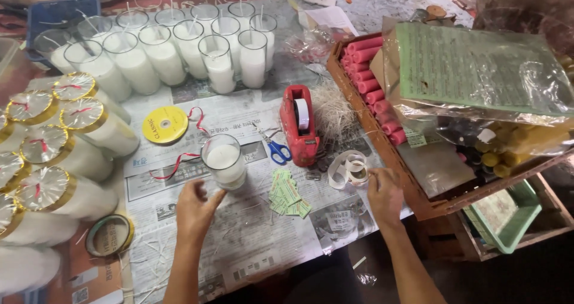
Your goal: Applying decorative gold bands and labels to the rims of candle glasses and trimming them with scissors.
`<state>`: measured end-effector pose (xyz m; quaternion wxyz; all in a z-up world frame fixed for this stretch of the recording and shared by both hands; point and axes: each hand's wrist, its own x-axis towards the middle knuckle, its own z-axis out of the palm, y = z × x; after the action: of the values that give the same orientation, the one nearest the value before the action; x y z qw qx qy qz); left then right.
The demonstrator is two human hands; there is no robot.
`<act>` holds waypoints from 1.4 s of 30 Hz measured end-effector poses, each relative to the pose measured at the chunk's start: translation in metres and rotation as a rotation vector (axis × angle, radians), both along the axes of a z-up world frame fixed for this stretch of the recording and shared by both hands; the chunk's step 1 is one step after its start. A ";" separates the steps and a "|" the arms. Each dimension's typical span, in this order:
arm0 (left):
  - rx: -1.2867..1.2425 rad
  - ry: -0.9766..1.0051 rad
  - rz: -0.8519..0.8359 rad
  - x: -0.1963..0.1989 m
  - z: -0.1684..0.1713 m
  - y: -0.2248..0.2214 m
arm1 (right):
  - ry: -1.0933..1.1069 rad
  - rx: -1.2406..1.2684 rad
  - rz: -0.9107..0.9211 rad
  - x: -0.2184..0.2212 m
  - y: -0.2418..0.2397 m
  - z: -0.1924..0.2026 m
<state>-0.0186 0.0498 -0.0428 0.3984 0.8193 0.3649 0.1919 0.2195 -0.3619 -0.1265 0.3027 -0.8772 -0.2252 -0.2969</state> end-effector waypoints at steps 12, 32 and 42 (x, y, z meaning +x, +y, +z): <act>-0.064 0.013 -0.448 0.046 0.003 -0.114 | 0.385 -0.330 0.163 0.032 0.016 0.049; -1.161 0.198 -0.355 0.225 -0.073 -0.233 | 0.014 0.247 0.161 -0.044 0.016 0.024; -0.898 -0.003 -0.430 0.236 -0.089 -0.257 | -0.181 0.061 0.144 -0.001 0.006 0.047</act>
<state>0.2171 -0.2071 -0.1313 0.7430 0.6232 0.2338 -0.0695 0.2184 -0.3562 -0.0793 0.3283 -0.8187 -0.3047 -0.3592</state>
